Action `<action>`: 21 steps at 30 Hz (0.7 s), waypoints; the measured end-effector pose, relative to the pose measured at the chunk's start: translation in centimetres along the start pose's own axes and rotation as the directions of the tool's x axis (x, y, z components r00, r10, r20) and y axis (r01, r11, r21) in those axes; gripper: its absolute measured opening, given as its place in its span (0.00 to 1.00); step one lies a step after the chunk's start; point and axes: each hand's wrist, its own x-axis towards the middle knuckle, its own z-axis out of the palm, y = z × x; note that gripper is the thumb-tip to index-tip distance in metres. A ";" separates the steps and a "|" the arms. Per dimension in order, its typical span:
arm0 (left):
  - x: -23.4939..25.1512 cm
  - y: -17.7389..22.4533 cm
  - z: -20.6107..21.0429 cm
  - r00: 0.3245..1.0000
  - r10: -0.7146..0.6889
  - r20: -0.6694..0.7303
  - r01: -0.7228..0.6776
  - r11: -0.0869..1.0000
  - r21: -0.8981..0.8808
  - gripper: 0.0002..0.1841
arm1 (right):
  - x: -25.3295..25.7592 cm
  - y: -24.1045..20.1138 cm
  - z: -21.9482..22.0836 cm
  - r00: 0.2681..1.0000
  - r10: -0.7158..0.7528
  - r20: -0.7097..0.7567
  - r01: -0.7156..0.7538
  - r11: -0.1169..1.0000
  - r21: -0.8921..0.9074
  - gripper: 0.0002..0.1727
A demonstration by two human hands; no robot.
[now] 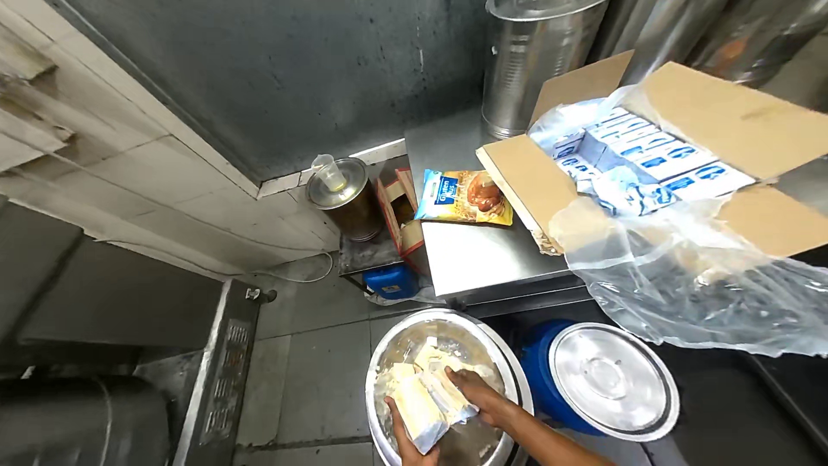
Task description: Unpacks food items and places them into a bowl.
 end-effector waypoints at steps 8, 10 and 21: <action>0.4 -0.6 1.1 1.000 0.025 0.012 -0.023 0.992 -0.127 0.42 | -0.6 0.2 -1.2 0.967 -0.221 0.125 0.241 0.954 -0.179 0.45; 0.6 -0.8 1.4 0.999 0.038 0.020 -0.035 0.993 -0.113 0.42 | -1.0 0.3 -1.2 0.972 -0.143 0.186 0.156 0.986 -0.054 0.46; 0.1 -0.7 1.0 0.997 0.017 0.077 -0.007 0.991 -0.134 0.42 | -1.2 -0.9 -2.5 0.881 0.017 0.473 -0.143 0.962 0.233 0.18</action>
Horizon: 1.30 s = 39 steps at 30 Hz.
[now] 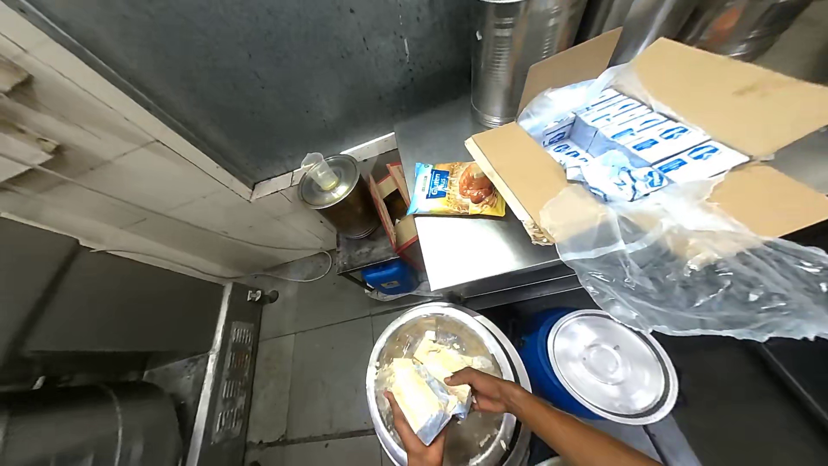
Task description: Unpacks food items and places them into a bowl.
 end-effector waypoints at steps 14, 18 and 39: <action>1.9 3.4 0.2 1.000 0.003 -0.026 0.000 0.991 0.133 0.39 | 1.3 -2.7 -1.5 0.953 -0.263 -0.148 0.127 0.794 -0.595 0.21; 2.2 3.4 0.3 1.000 -0.004 -0.009 0.005 0.993 0.116 0.40 | 1.6 -3.5 -1.3 0.937 -0.293 -0.190 0.042 0.635 -0.772 0.32; 1.6 3.5 -2.2 0.989 -0.005 0.150 0.012 0.999 -0.041 0.40 | 2.5 -4.3 -2.3 0.889 -0.457 -0.038 0.214 0.487 -0.847 0.27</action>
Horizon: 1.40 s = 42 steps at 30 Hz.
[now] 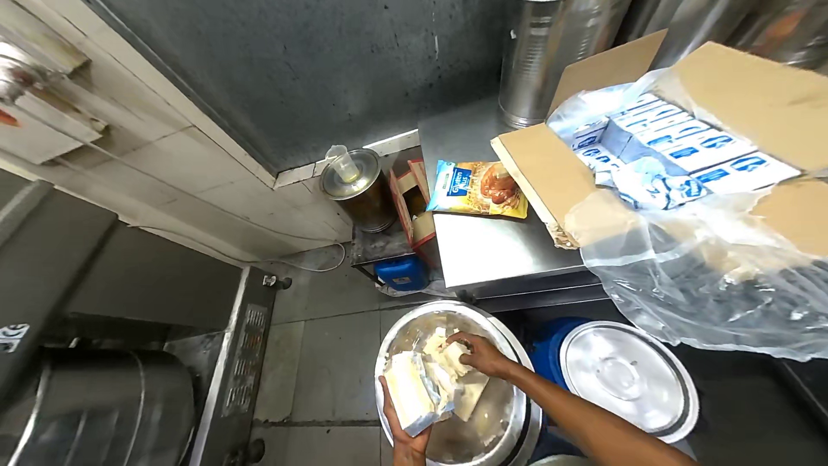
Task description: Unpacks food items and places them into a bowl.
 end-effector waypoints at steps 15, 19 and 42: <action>0.7 -1.2 0.8 0.989 0.142 -0.042 -0.145 0.987 -0.065 0.42 | -3.4 -1.8 5.0 0.971 -0.239 -0.031 0.239 0.971 0.004 0.21; 0.8 -1.2 0.0 0.988 0.144 -0.049 -0.148 0.985 -0.086 0.43 | -4.2 -0.9 4.1 0.976 -0.197 -0.097 0.188 0.978 -0.090 0.18; -1.5 -6.7 2.4 0.934 0.213 -0.286 -0.255 0.960 -0.117 0.43 | -6.4 -0.4 6.0 0.901 -0.111 -0.420 0.057 0.988 -0.140 0.23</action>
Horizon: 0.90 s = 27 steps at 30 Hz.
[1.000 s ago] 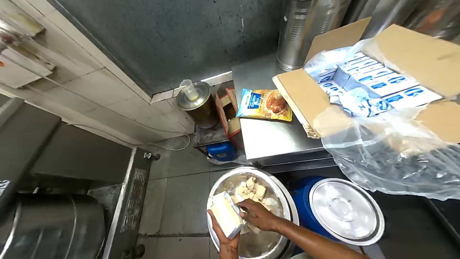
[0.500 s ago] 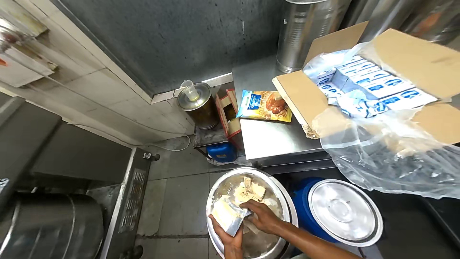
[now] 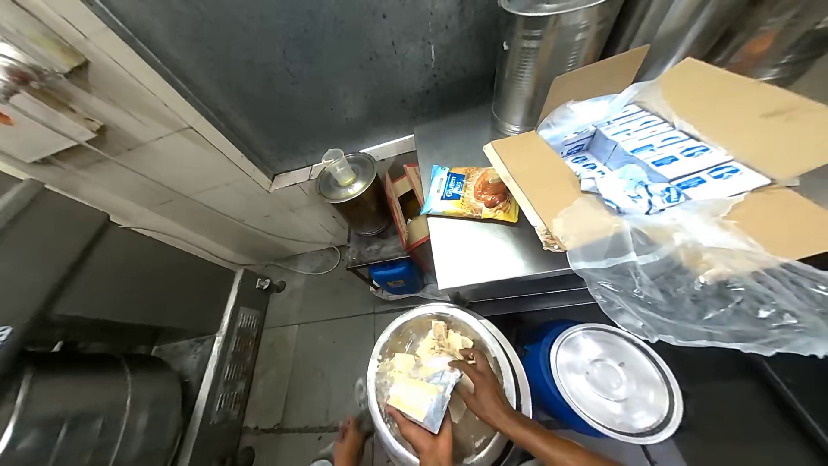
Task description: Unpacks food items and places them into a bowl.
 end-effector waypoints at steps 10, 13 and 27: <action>-0.8 -0.1 -1.3 0.996 -0.083 -0.028 0.084 0.997 0.003 0.37 | 1.1 1.0 -1.0 0.975 -0.204 -0.094 0.193 0.975 -0.109 0.15; -0.8 -0.3 -2.1 0.995 -0.098 -0.022 0.100 0.990 0.103 0.39 | 1.1 -0.1 -1.6 0.979 -0.145 -0.144 0.131 0.986 -0.103 0.09; -2.2 0.1 -2.9 0.992 -0.081 0.100 0.074 0.994 0.076 0.42 | -0.4 0.1 -1.5 0.795 0.426 0.432 -0.604 0.487 0.631 0.14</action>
